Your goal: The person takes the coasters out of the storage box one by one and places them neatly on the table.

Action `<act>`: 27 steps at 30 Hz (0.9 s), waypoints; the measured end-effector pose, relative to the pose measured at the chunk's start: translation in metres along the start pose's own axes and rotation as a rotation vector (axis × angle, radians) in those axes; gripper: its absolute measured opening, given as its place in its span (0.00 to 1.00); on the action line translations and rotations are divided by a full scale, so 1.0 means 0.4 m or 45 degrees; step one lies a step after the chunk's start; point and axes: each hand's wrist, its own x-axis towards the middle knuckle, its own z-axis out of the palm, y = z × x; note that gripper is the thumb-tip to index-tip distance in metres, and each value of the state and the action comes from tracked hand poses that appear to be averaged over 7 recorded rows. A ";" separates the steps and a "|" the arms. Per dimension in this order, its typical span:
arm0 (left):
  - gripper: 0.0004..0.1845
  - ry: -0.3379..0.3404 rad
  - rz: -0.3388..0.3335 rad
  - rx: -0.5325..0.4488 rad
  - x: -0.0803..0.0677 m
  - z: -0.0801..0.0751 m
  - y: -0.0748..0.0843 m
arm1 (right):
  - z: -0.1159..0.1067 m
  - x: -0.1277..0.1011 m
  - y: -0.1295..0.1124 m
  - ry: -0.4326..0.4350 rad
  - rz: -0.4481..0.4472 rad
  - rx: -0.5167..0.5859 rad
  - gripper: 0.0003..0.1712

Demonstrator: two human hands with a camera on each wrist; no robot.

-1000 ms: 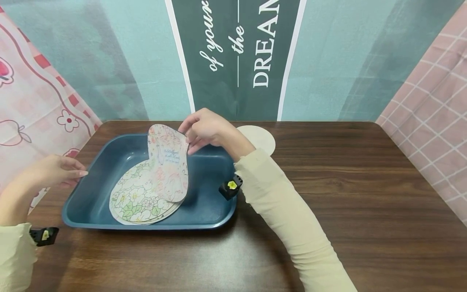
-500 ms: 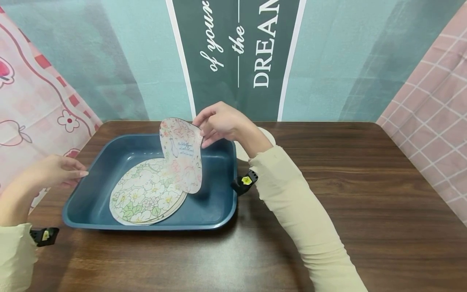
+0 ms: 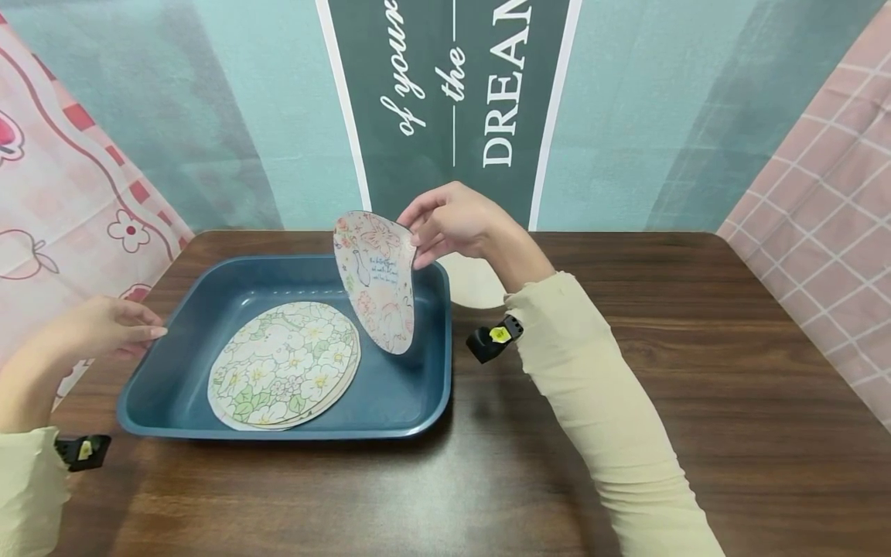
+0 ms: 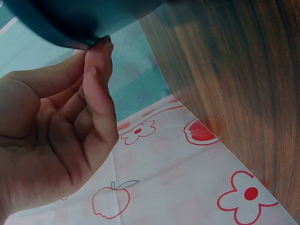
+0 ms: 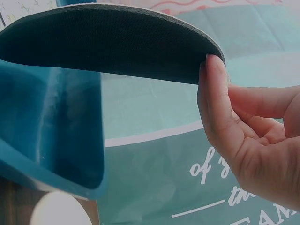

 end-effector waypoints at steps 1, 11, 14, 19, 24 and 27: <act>0.14 -0.001 -0.003 -0.004 0.001 0.000 -0.001 | -0.005 -0.003 -0.001 0.009 -0.002 0.009 0.16; 0.14 -0.004 -0.009 -0.017 0.003 0.000 -0.003 | -0.061 -0.030 -0.014 0.045 -0.028 0.152 0.15; 0.14 -0.008 -0.011 -0.020 0.003 0.000 -0.003 | -0.079 -0.039 -0.021 0.043 -0.025 0.193 0.16; 0.14 -0.010 -0.009 -0.015 0.003 -0.001 -0.004 | -0.104 -0.055 -0.033 0.043 -0.050 0.206 0.15; 0.14 -0.011 -0.010 -0.006 0.002 -0.001 -0.003 | -0.130 -0.070 -0.038 0.041 -0.083 0.244 0.15; 0.14 -0.010 -0.013 -0.008 0.003 0.000 -0.002 | -0.148 -0.079 -0.040 0.048 -0.099 0.257 0.14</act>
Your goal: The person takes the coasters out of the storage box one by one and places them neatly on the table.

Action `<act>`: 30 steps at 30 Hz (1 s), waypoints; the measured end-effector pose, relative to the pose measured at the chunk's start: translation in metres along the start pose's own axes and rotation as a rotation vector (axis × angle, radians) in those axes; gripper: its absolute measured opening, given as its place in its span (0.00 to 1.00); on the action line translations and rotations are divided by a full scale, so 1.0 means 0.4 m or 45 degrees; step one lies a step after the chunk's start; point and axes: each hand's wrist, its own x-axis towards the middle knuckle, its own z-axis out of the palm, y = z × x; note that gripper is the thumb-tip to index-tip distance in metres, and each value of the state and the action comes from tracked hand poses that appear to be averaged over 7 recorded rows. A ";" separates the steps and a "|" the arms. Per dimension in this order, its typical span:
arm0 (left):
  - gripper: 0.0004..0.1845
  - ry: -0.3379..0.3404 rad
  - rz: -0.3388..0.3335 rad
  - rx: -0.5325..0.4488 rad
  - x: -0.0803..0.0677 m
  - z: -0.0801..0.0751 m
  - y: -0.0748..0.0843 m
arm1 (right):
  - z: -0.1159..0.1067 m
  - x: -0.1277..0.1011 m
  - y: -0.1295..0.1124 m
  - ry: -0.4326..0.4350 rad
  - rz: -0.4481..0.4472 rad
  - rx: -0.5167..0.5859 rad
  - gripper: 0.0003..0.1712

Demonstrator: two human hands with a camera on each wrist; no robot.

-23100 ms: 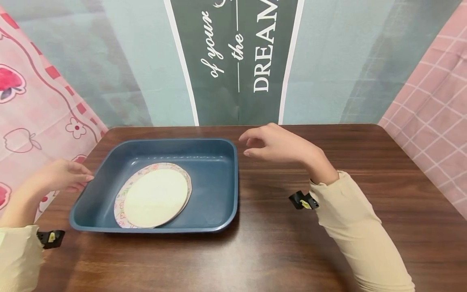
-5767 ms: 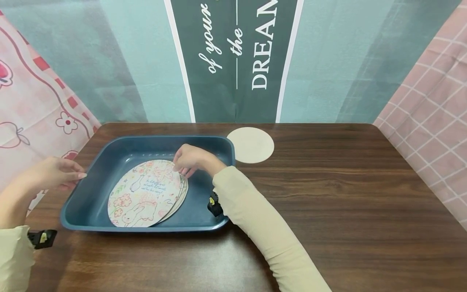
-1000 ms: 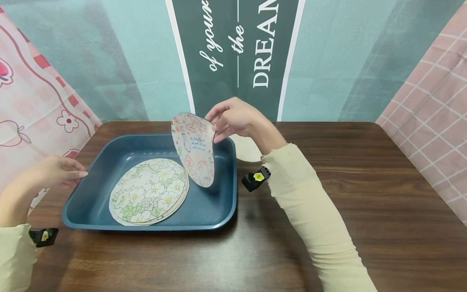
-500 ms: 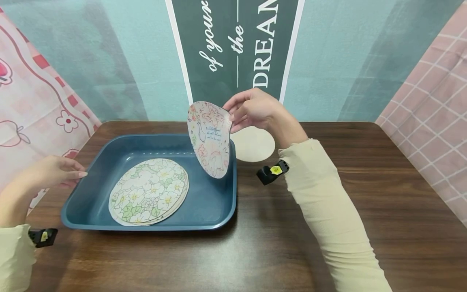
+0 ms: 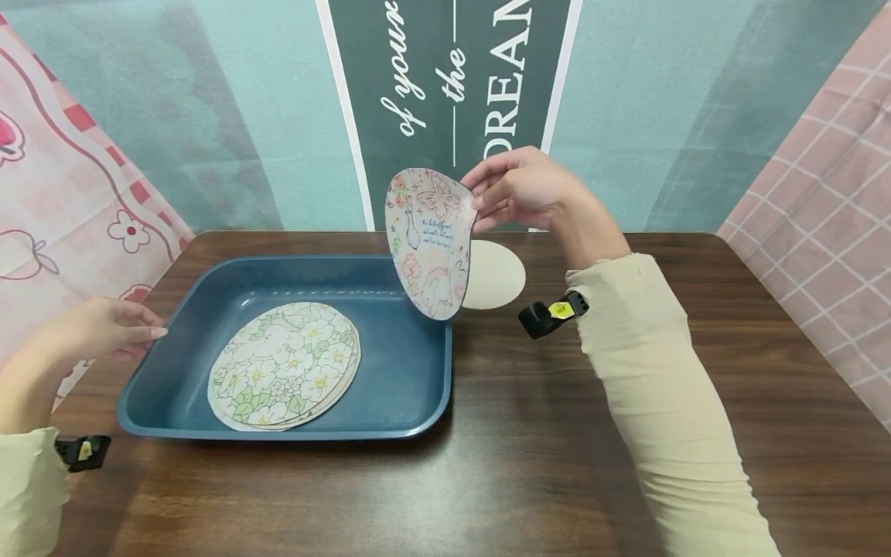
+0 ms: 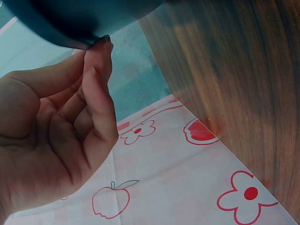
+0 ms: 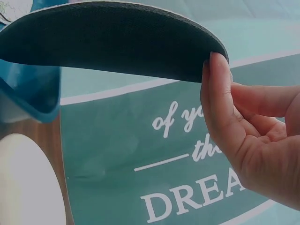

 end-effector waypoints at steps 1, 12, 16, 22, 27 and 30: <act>0.14 0.000 0.001 0.000 0.000 -0.001 0.000 | -0.006 -0.003 -0.002 0.003 -0.006 0.001 0.14; 0.13 0.001 -0.003 -0.003 -0.001 0.001 0.001 | -0.072 -0.025 -0.018 0.062 -0.034 0.033 0.13; 0.14 -0.004 -0.001 -0.003 -0.001 0.000 0.000 | -0.100 -0.034 -0.022 0.051 -0.051 0.090 0.13; 0.13 -0.002 0.008 -0.001 -0.001 0.001 0.000 | -0.147 -0.052 -0.027 0.058 -0.048 0.147 0.15; 0.13 -0.003 0.004 -0.001 -0.001 -0.001 0.000 | -0.186 -0.065 -0.021 0.102 -0.034 0.168 0.15; 0.14 -0.006 -0.001 0.002 -0.001 -0.003 0.000 | -0.212 -0.073 -0.011 0.131 -0.021 0.188 0.15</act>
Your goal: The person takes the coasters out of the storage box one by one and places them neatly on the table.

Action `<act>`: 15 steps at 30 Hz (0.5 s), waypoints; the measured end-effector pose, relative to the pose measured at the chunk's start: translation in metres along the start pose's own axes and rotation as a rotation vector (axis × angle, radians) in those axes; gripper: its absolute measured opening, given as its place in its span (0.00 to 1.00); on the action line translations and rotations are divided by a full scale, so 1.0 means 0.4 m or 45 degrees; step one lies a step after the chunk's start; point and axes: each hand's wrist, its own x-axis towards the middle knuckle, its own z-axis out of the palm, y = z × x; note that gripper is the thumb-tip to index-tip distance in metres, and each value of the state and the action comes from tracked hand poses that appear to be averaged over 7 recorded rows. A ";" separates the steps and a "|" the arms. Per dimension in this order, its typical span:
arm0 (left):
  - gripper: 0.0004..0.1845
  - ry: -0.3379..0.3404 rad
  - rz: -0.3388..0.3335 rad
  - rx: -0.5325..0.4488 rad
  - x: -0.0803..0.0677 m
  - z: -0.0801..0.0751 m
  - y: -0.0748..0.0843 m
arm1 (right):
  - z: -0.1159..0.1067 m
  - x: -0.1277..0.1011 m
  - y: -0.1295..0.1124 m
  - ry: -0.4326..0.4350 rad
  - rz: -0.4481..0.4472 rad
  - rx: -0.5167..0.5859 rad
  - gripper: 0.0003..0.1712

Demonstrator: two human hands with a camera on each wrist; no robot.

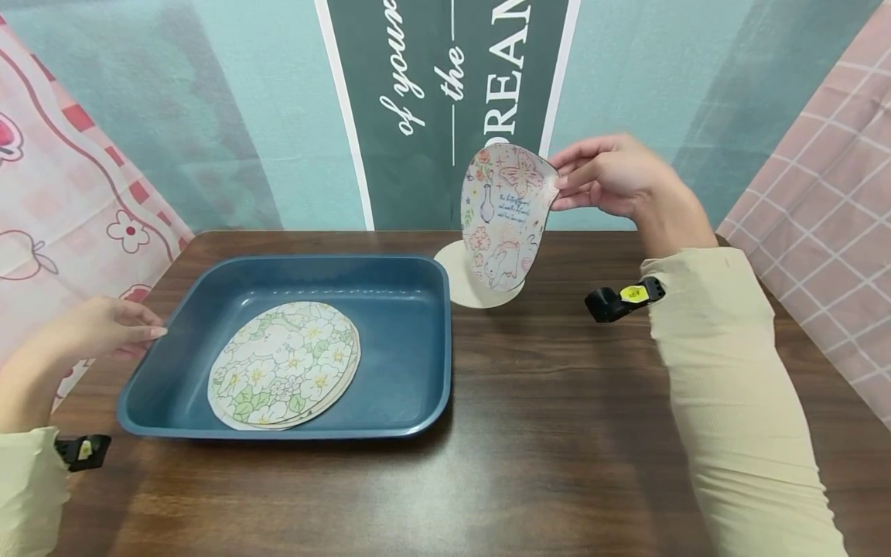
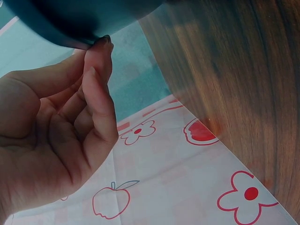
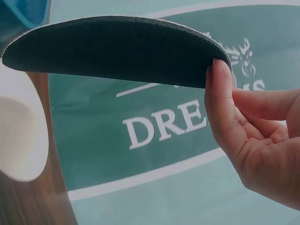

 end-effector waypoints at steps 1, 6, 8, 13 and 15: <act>0.14 -0.001 -0.001 0.002 0.000 -0.001 0.001 | -0.010 -0.002 0.002 0.002 0.003 0.007 0.15; 0.14 -0.002 -0.003 0.007 -0.002 -0.001 0.007 | -0.058 -0.013 0.016 0.009 0.009 0.044 0.16; 0.14 -0.002 -0.003 0.004 -0.003 -0.001 0.008 | -0.077 -0.018 0.022 0.011 0.015 0.057 0.17; 0.14 -0.005 -0.009 -0.007 -0.005 -0.003 0.009 | -0.121 -0.028 0.040 0.037 0.030 0.067 0.17; 0.13 -0.004 -0.014 -0.011 -0.006 -0.003 0.011 | -0.138 -0.031 0.047 0.059 0.036 0.059 0.17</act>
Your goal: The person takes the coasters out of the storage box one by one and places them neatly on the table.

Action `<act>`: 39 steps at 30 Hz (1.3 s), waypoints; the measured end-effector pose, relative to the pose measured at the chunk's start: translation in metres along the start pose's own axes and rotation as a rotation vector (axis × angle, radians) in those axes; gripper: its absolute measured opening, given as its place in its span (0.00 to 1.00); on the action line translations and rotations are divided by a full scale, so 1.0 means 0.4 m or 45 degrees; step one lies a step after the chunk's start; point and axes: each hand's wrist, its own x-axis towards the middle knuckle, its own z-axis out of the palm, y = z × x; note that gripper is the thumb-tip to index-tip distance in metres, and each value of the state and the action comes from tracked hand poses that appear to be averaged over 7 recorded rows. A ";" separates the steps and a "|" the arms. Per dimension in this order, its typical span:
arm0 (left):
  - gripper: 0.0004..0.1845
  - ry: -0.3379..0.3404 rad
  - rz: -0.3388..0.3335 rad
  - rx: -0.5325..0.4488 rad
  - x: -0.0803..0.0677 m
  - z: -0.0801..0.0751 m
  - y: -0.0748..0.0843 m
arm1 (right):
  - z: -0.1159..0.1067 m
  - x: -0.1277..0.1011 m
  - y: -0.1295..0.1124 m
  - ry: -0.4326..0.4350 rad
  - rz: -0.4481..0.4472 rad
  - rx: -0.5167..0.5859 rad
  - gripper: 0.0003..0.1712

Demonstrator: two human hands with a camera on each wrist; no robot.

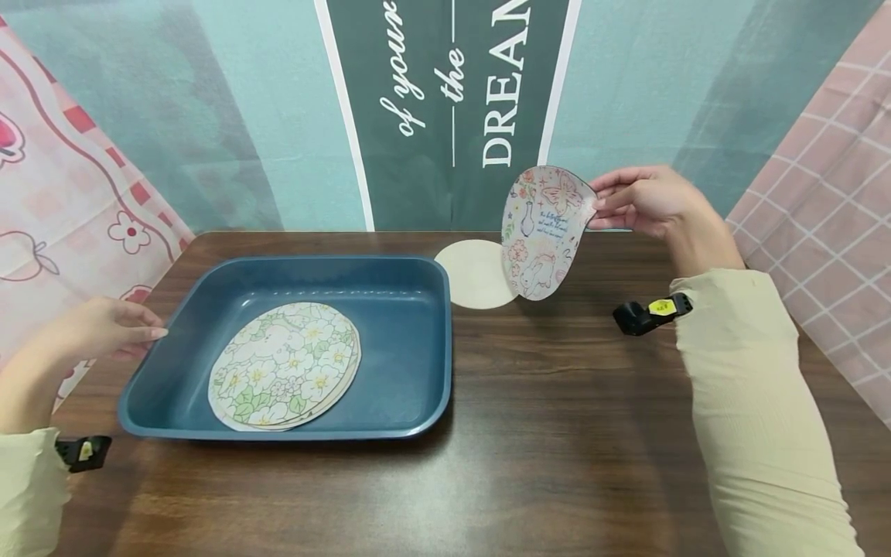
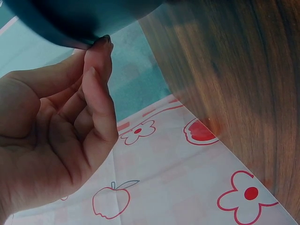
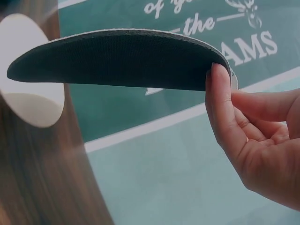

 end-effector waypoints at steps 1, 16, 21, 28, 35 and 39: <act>0.13 0.001 0.000 -0.003 0.000 0.000 -0.001 | -0.008 -0.002 0.004 0.016 0.002 -0.005 0.17; 0.13 0.023 0.023 0.005 0.001 0.012 -0.006 | -0.100 -0.026 0.060 0.066 -0.023 0.066 0.20; 0.13 0.024 0.025 0.001 0.001 0.011 -0.008 | -0.118 -0.029 0.070 0.054 -0.038 0.084 0.21; 0.14 0.026 0.020 -0.003 0.002 0.011 -0.007 | -0.133 -0.035 0.080 0.083 -0.025 0.048 0.19; 0.13 0.029 0.019 -0.004 0.000 0.008 -0.007 | -0.152 -0.038 0.096 0.166 0.021 -0.011 0.21; 0.14 0.025 0.020 0.000 0.000 0.005 -0.009 | -0.162 -0.039 0.106 0.202 0.031 -0.061 0.21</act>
